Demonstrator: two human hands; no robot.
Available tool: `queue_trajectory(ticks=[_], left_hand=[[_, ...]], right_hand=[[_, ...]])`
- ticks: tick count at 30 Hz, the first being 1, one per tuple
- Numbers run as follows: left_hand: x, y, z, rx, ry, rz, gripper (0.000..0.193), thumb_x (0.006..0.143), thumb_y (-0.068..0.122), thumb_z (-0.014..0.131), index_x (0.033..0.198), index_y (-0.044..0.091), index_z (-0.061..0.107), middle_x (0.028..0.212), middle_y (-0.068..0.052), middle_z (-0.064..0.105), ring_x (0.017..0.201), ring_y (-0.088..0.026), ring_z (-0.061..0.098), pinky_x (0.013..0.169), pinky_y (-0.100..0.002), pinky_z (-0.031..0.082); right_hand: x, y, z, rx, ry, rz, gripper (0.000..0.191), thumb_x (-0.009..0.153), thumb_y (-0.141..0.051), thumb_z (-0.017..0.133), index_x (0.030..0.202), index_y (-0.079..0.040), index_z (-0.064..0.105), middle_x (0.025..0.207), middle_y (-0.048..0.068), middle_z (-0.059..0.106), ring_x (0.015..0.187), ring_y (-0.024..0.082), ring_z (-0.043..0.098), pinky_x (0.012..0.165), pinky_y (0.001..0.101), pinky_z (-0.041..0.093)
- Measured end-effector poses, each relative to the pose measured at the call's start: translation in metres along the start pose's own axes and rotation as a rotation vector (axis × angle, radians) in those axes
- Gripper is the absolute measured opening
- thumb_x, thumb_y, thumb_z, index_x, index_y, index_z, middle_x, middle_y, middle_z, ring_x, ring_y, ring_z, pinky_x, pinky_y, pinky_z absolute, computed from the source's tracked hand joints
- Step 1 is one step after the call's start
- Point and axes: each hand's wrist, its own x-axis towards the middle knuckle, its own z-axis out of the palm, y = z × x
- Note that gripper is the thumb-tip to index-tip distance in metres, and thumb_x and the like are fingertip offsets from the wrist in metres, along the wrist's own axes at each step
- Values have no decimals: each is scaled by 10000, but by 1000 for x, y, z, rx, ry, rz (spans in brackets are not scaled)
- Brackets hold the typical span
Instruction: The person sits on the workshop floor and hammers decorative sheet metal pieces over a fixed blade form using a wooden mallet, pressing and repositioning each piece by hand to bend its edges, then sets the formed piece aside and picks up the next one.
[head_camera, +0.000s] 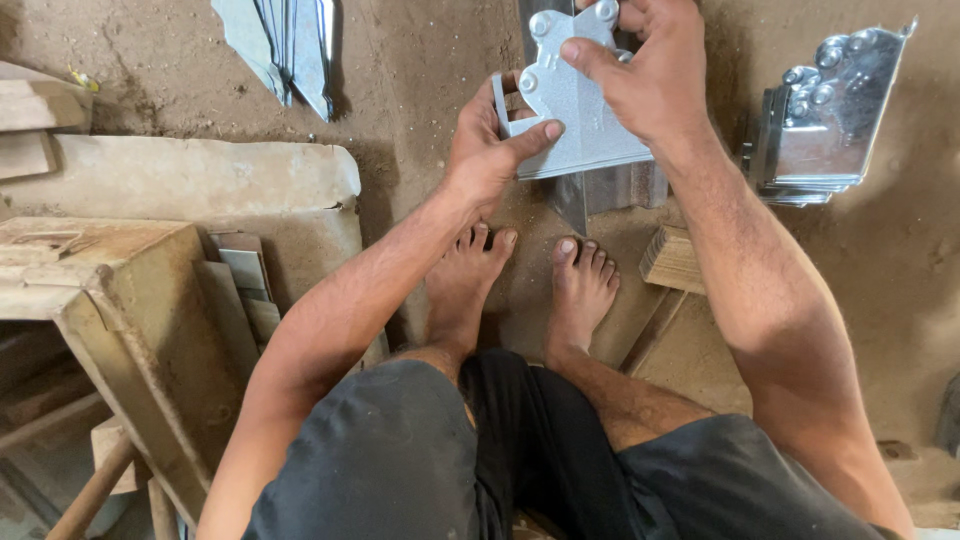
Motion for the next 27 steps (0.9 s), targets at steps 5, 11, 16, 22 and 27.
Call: queue_trajectory(ticks=[5,11,16,22,27], left_hand=[[2,-1,0,-14,3,-21,536,845,-59,821,1289,-22,524,1018,-125,764,959,-178,726,865,-326,594],[5,-3,0,-13,2,13,499,838,-57,828,1257,-24,558,1049,-120,744,994,-171,711,881,-332,597],[7,-2,0,-19,22,-36,464,828,-46,817,1214,-13,562,1000,-129,751,931,-191,721,825,-344,606],[9,-9,-3,72,34,17,463,824,2,852,1197,-1,576,1013,-106,742,936,-179,709,833,-343,600],[4,0,-1,53,-8,24,497,842,21,861,1239,6,562,1085,-117,736,1011,-197,706,901,-354,597]], right_hand=[[3,6,-1,148,-13,63,313,948,82,806,1207,-14,660,1015,23,720,957,86,704,811,234,541],[5,4,0,222,-33,29,288,947,121,782,1160,-20,648,1082,9,694,994,85,701,838,243,553],[6,1,0,205,-22,62,278,959,79,820,1158,-32,660,1059,1,697,971,81,679,837,259,546],[3,10,-5,-155,-12,167,292,948,-206,886,1140,-51,730,1036,33,759,955,154,711,851,349,533],[-1,22,1,-352,97,-10,410,910,-280,954,1168,-39,745,1044,91,761,1004,266,698,959,478,453]])
